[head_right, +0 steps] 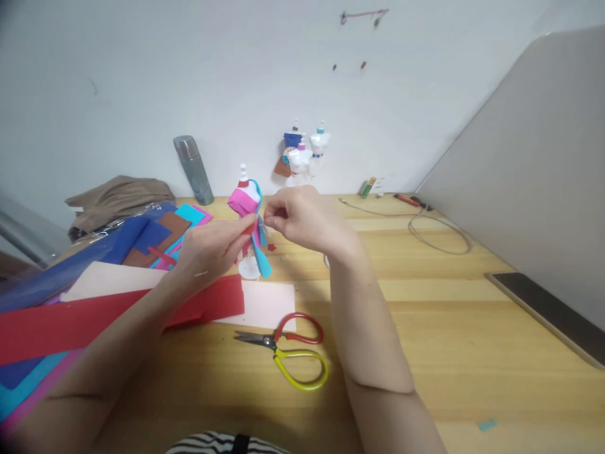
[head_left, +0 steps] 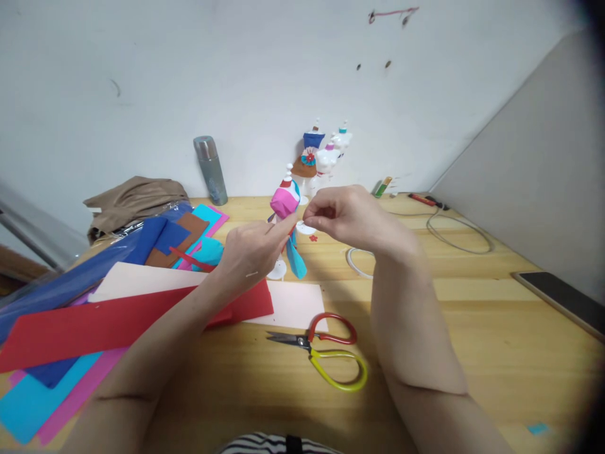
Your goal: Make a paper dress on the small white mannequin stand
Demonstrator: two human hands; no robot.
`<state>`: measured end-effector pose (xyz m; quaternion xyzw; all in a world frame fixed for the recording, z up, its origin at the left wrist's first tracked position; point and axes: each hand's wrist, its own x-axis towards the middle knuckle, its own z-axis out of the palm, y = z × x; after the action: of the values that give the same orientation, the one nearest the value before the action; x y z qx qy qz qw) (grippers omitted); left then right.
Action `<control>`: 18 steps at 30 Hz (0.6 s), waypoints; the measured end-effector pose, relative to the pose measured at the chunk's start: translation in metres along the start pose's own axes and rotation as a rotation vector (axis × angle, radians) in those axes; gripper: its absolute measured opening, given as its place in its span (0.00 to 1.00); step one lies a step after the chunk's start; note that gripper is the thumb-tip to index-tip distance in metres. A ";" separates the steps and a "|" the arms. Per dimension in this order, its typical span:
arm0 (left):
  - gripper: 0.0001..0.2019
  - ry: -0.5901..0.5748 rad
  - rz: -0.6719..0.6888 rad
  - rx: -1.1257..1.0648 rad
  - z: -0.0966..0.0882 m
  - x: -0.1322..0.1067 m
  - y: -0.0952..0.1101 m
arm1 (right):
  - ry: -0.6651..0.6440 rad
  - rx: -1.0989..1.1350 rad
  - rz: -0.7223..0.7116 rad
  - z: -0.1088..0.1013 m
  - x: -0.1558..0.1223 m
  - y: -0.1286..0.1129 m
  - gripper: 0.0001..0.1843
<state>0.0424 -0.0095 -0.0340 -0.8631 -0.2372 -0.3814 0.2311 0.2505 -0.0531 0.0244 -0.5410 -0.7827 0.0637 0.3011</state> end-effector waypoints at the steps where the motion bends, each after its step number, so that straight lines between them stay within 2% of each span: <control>1: 0.14 -0.002 0.000 -0.007 0.001 -0.001 0.000 | 0.000 0.002 -0.004 0.000 0.000 0.000 0.08; 6: 0.13 -0.041 -0.043 -0.099 0.003 -0.004 -0.002 | -0.005 0.067 0.000 0.003 0.001 0.002 0.09; 12: 0.15 -0.059 -0.084 -0.093 -0.002 0.000 -0.001 | -0.036 0.113 0.035 0.004 0.005 0.005 0.09; 18: 0.13 -0.066 -0.132 -0.115 0.001 -0.001 0.001 | -0.022 0.177 0.019 0.009 0.008 0.000 0.11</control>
<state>0.0430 -0.0096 -0.0351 -0.8695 -0.2790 -0.3800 0.1475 0.2435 -0.0440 0.0207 -0.5190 -0.7721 0.1415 0.3383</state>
